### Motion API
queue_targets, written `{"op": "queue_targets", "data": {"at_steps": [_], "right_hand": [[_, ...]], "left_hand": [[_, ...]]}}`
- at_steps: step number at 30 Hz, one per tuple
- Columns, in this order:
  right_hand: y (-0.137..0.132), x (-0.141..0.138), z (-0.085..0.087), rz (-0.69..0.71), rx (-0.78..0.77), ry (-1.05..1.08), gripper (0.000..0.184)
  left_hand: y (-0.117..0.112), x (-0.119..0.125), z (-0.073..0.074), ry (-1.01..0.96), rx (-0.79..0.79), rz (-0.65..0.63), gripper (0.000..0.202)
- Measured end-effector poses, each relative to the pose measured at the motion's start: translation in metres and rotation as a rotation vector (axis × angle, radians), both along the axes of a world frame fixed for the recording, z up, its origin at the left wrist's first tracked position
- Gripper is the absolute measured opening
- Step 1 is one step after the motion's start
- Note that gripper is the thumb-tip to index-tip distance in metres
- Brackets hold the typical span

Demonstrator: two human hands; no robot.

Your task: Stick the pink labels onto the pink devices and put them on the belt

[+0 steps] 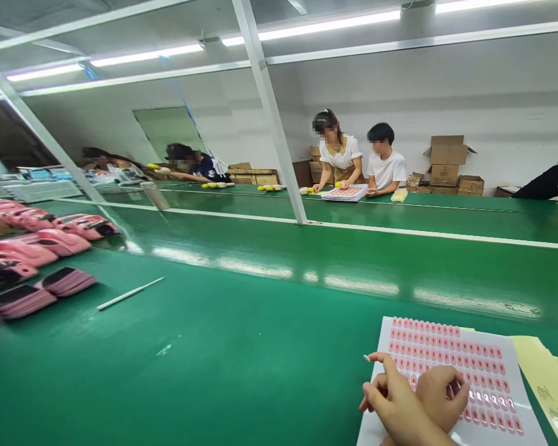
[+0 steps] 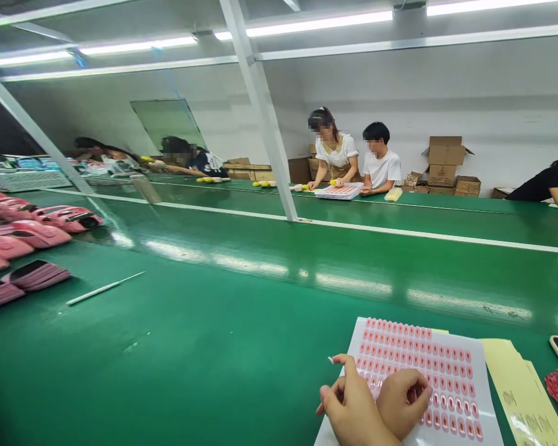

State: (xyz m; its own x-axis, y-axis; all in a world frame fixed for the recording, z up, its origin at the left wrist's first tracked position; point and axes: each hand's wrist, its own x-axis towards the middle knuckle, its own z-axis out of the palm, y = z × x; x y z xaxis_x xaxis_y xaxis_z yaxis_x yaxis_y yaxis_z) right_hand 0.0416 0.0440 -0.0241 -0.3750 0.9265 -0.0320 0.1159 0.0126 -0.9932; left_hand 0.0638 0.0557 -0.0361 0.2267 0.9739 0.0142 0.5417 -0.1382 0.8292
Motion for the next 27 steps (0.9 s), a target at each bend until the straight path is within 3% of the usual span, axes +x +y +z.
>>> {"op": "queue_targets", "data": {"at_steps": [11,20,27], "right_hand": [[-0.004,0.005,0.019,0.041,-0.042,-0.152,0.038],[-0.001,0.005,0.012,0.072,-0.014,-0.080,0.039],[-0.006,-0.001,0.013,-0.025,-0.033,-0.053,0.036]], "left_hand": [[-0.002,-0.002,0.002,0.010,0.004,-0.024,0.012],[-0.003,-0.002,0.003,0.011,0.008,-0.026,0.012],[-0.002,-0.003,0.002,0.017,0.012,-0.034,0.012]]}}
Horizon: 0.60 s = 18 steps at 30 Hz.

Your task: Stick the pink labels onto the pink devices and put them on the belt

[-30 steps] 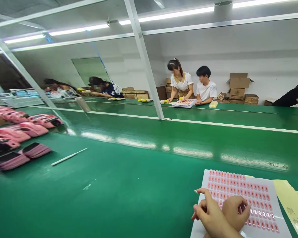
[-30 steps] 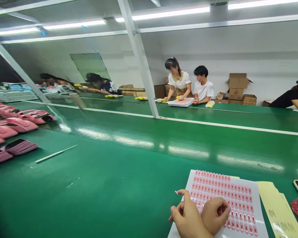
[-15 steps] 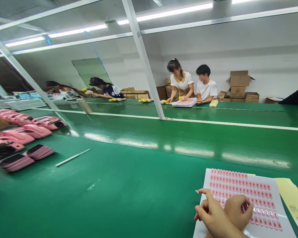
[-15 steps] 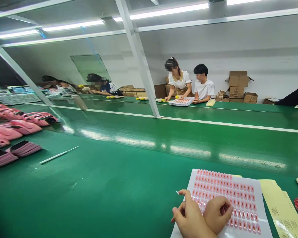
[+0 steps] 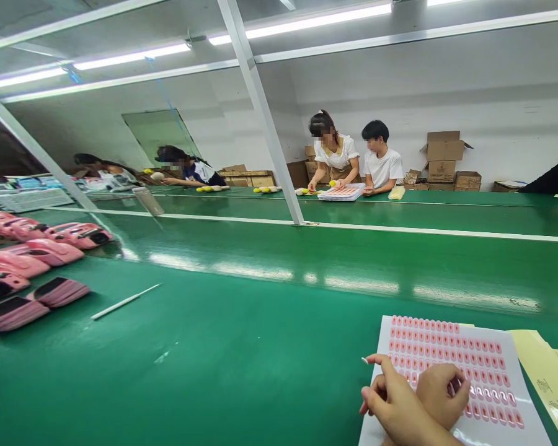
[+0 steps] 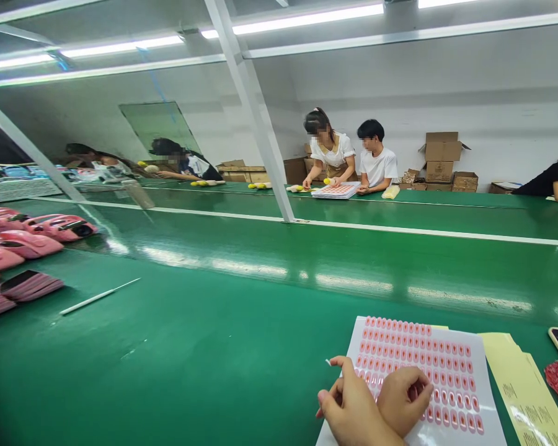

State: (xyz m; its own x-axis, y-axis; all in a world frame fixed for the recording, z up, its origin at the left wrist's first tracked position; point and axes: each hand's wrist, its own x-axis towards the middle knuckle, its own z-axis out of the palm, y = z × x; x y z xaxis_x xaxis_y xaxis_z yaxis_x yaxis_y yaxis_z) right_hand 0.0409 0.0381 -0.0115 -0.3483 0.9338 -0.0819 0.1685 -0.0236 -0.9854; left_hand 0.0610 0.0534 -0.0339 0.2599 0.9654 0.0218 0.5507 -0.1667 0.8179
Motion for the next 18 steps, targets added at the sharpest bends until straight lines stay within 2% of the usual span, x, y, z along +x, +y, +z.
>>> {"op": "queue_targets", "data": {"at_steps": [7,11,18], "right_hand": [[0.006,-0.001,-0.014,0.070,0.031,-0.006,0.040],[0.010,0.002,-0.022,0.094,0.018,0.007,0.036],[0.010,0.002,-0.014,0.129,-0.022,0.037,0.039]], "left_hand": [[0.002,0.000,0.000,0.016,-0.011,-0.005,0.011],[0.003,0.001,0.000,0.025,-0.012,-0.009,0.011],[0.003,0.000,-0.002,0.028,-0.004,-0.006,0.012]]}}
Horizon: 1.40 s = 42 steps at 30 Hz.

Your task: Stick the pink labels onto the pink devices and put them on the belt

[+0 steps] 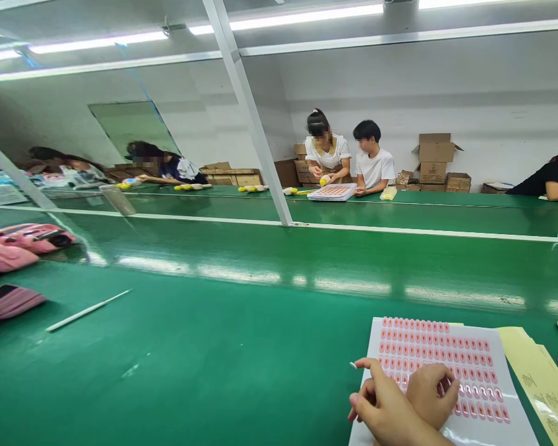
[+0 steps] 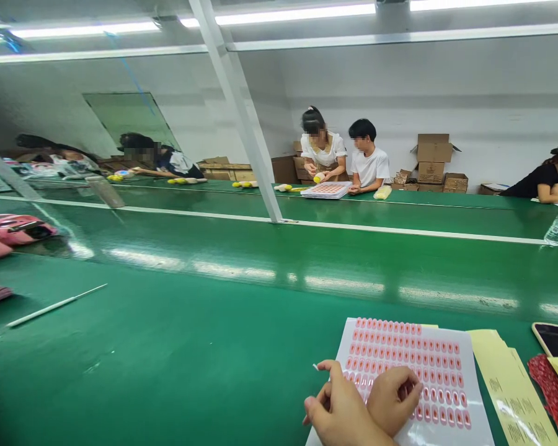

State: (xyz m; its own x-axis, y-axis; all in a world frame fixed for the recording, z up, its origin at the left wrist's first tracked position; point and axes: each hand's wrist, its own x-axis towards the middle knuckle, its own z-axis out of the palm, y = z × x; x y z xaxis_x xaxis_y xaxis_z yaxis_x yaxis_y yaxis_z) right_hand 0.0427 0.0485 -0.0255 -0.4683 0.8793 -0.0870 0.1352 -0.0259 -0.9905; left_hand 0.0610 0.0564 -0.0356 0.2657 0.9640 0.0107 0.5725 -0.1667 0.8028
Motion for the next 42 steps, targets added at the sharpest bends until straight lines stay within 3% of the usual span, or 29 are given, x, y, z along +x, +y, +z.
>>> {"op": "queue_targets", "data": {"at_steps": [32,42], "right_hand": [[0.0008,-0.0026,-0.0004,0.020,-0.017,-0.001,0.043],[-0.0008,-0.0013,0.0084,0.014,0.006,-0.057,0.042]], "left_hand": [[0.0014,-0.0020,0.0025,0.039,0.007,-0.009,0.014],[0.0012,-0.0021,0.0024,0.031,0.026,-0.020,0.013]]}}
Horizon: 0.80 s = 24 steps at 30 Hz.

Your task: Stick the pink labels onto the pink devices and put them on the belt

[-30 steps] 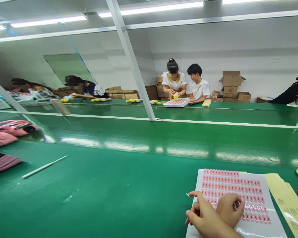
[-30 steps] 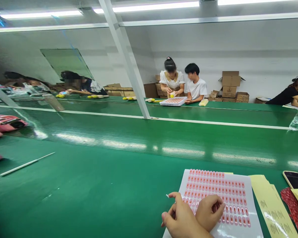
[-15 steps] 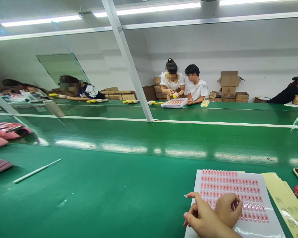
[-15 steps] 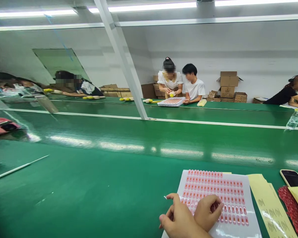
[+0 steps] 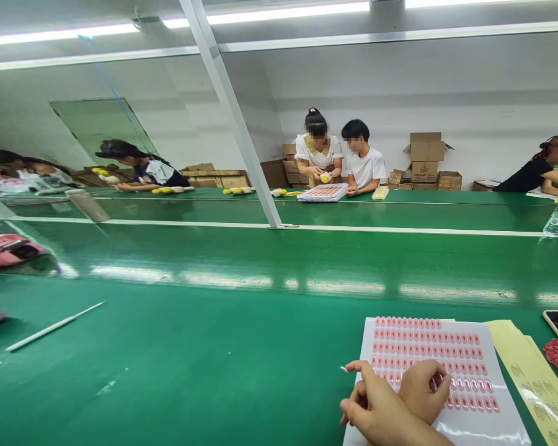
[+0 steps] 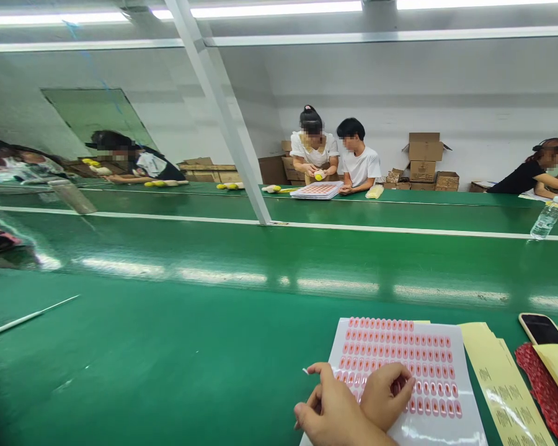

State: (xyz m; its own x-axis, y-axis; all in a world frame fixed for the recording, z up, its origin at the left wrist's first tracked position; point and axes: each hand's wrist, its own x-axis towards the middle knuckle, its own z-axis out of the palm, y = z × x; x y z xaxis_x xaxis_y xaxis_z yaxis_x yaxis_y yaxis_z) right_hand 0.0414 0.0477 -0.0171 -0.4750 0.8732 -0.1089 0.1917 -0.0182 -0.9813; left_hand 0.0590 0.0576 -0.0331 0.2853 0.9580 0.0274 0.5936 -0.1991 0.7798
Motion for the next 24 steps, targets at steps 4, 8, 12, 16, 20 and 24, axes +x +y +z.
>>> {"op": "queue_targets", "data": {"at_steps": [4,8,12,16,20,24], "right_hand": [[-0.0006,0.0001,0.0034,0.001,-0.006,-0.007,0.042],[-0.0008,0.0010,0.0072,0.012,-0.020,-0.007,0.042],[-0.0005,0.0010,0.0067,0.010,-0.018,-0.012,0.043],[-0.0002,0.0003,0.0041,0.008,-0.022,-0.004,0.043],[0.0000,-0.0001,0.0019,0.003,-0.031,0.011,0.043],[0.0005,-0.0006,-0.0007,0.003,-0.024,0.014,0.043]], "left_hand": [[-0.0001,-0.0005,-0.0002,-0.003,0.006,-0.003,0.014],[0.0001,-0.0007,-0.0017,-0.003,0.003,-0.005,0.013],[0.0002,0.0000,-0.0028,-0.002,0.010,0.001,0.013],[0.0001,0.0001,-0.0034,-0.003,0.013,0.003,0.013],[-0.0001,-0.0002,-0.0033,-0.005,0.013,0.002,0.013],[-0.0001,0.0000,-0.0026,-0.004,0.017,0.001,0.014]]}}
